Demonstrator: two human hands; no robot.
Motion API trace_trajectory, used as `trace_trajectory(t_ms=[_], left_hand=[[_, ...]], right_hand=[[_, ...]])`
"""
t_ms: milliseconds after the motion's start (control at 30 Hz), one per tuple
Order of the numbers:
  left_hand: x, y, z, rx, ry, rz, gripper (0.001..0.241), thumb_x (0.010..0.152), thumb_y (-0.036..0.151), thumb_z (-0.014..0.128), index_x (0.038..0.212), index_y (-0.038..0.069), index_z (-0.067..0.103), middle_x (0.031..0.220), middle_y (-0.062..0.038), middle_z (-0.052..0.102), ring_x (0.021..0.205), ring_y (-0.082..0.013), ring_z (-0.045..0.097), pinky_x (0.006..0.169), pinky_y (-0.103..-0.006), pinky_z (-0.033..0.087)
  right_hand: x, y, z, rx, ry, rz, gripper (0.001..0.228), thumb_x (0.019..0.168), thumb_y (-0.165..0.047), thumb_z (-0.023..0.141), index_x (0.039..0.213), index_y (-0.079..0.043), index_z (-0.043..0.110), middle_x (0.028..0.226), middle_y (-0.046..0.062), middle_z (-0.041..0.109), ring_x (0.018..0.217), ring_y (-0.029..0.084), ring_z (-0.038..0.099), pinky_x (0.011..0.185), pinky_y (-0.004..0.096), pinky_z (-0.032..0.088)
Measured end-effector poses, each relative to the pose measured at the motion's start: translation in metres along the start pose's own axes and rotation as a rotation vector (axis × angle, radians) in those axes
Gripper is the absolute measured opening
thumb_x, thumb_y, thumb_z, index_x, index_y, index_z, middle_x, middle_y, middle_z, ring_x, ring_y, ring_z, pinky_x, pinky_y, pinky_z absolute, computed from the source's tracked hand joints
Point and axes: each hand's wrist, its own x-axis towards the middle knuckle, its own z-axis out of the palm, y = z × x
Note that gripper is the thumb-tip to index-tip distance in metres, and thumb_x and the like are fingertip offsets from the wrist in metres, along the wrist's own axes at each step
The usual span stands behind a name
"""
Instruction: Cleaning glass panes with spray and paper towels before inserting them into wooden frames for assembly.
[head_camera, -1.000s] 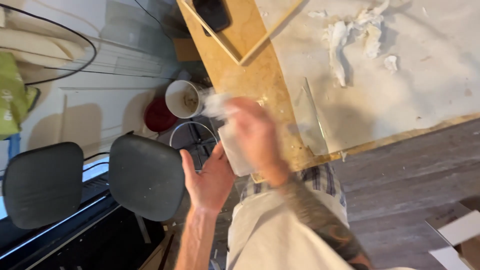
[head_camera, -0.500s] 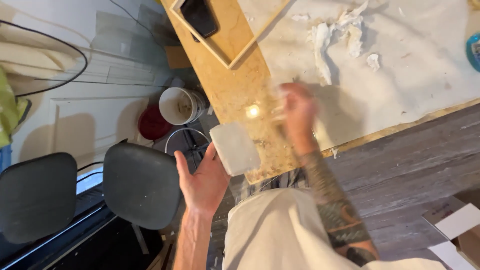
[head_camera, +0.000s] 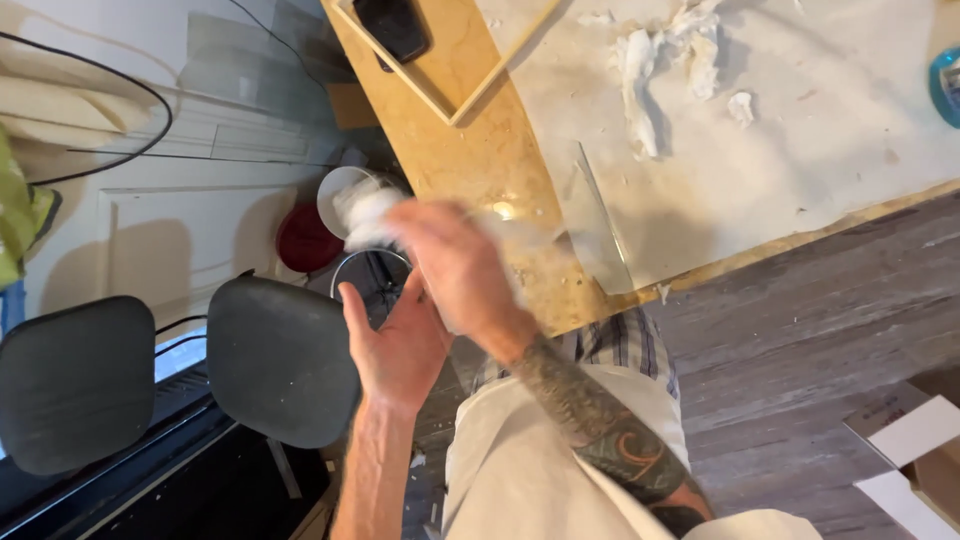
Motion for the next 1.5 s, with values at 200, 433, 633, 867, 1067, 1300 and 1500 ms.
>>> trace_trajectory(t_ms=[200, 433, 633, 867, 1067, 1300, 1500], left_hand=[[-0.006, 0.009, 0.006, 0.038, -0.028, 0.010, 0.112, 0.078, 0.089, 0.023, 0.152, 0.006, 0.040, 0.148, -0.016, 0.051, 0.133, -0.0323, 0.052, 0.118, -0.0506, 0.030], [0.006, 0.003, -0.005, -0.007, -0.208, 0.056, 0.109, 0.086, 0.086, 0.026, 0.156, 0.003, 0.031, 0.155, -0.017, 0.043, 0.141, -0.0339, 0.045, 0.119, -0.0504, 0.025], [0.008, 0.004, -0.008, 0.025, -0.184, 0.041, 0.110, 0.085, 0.088, 0.023, 0.157, 0.005, 0.029, 0.158, -0.017, 0.039, 0.144, -0.0344, 0.041, 0.122, -0.0506, 0.020], [0.005, 0.002, -0.007, 0.002, -0.289, 0.071, 0.107, 0.092, 0.085, 0.026, 0.159, 0.002, 0.022, 0.161, -0.021, 0.031, 0.148, -0.0393, 0.033, 0.122, -0.0537, 0.019], [0.009, 0.000, -0.022, -0.294, -0.424, 0.039, 0.101, 0.104, 0.078, 0.032, 0.160, -0.003, 0.005, 0.166, -0.023, 0.011, 0.153, -0.0434, 0.017, 0.129, -0.0538, 0.013], [0.005, 0.002, 0.000, 0.039, -0.251, 0.052, 0.109, 0.090, 0.086, 0.028, 0.158, 0.002, 0.024, 0.158, -0.022, 0.036, 0.145, -0.0350, 0.039, 0.121, -0.0509, 0.024], [0.006, 0.003, -0.014, -0.090, -0.358, 0.073, 0.106, 0.096, 0.083, 0.030, 0.160, 0.000, 0.017, 0.162, -0.023, 0.029, 0.149, -0.0386, 0.035, 0.123, -0.0522, 0.022]], right_hand=[[0.016, 0.107, -0.080, -0.490, 0.061, 0.025, 0.034, 0.085, 0.011, 0.066, 0.109, -0.009, 0.078, 0.101, 0.015, 0.076, 0.093, 0.040, 0.070, 0.091, 0.046, 0.052], [0.013, 0.092, -0.046, -0.356, -0.173, -0.203, 0.028, 0.098, -0.004, 0.063, 0.120, -0.017, 0.074, 0.121, -0.001, 0.069, 0.114, 0.022, 0.065, 0.102, 0.033, 0.051], [0.024, 0.049, -0.015, -0.299, 0.008, -0.006, 0.028, 0.088, 0.004, 0.071, 0.108, -0.014, 0.078, 0.106, 0.009, 0.076, 0.104, 0.032, 0.070, 0.101, 0.039, 0.049], [0.011, 0.146, -0.121, -0.509, -0.001, 0.032, 0.029, 0.092, 0.003, 0.066, 0.113, -0.013, 0.078, 0.110, 0.007, 0.076, 0.104, 0.029, 0.071, 0.096, 0.038, 0.050], [-0.005, -0.052, -0.001, -0.123, -0.105, 0.121, 0.032, 0.085, 0.010, 0.069, 0.101, -0.014, 0.081, 0.105, 0.007, 0.077, 0.107, 0.027, 0.073, 0.102, 0.035, 0.054], [-0.019, 0.045, -0.038, 0.458, 0.241, 0.483, 0.026, 0.091, 0.002, 0.059, 0.106, -0.015, 0.072, 0.114, -0.001, 0.073, 0.111, 0.015, 0.066, 0.102, 0.031, 0.048], [-0.004, 0.079, -0.089, 0.176, -0.191, 0.244, 0.026, 0.109, -0.010, 0.044, 0.121, -0.015, 0.068, 0.121, 0.001, 0.067, 0.115, 0.015, 0.062, 0.104, 0.026, 0.047]])
